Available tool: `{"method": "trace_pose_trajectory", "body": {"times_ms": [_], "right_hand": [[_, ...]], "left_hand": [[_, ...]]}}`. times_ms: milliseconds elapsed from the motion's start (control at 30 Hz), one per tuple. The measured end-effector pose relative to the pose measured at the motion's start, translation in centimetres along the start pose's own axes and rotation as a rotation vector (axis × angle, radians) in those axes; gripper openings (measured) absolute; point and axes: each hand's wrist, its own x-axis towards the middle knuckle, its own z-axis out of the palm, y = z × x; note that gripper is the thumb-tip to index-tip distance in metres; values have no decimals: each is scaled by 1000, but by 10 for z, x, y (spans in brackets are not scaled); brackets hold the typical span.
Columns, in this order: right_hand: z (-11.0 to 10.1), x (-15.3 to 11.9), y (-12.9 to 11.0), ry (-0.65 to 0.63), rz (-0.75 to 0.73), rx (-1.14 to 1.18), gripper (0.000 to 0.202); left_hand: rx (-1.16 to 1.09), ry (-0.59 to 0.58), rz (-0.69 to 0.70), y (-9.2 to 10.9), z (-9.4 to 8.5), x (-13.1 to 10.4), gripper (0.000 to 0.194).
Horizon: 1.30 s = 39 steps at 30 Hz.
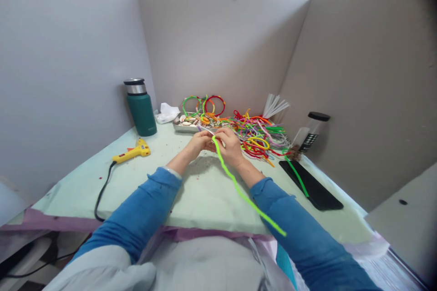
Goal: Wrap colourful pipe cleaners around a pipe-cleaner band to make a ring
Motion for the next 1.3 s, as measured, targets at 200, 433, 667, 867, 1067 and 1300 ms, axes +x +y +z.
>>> {"method": "trace_pose_trajectory", "body": {"times_ms": [200, 433, 667, 867, 1067, 1300], "right_hand": [[1, 5, 3, 23, 316, 284, 23], [7, 7, 13, 25, 475, 588, 24], [2, 7, 6, -2, 476, 594, 26], [2, 8, 6, 34, 512, 626, 30], [-2, 8, 5, 68, 556, 630, 30], [-1, 8, 3, -23, 593, 700, 30]], "left_hand": [[33, -91, 8, 0, -3, -2, 31], [78, -70, 34, -4, -4, -2, 40], [110, -59, 48, -6, -4, 0, 39], [108, -43, 47, -5, -3, 1, 35], [97, -53, 65, -5, -4, 0, 36], [104, -56, 63, -6, -5, 2, 38]]}}
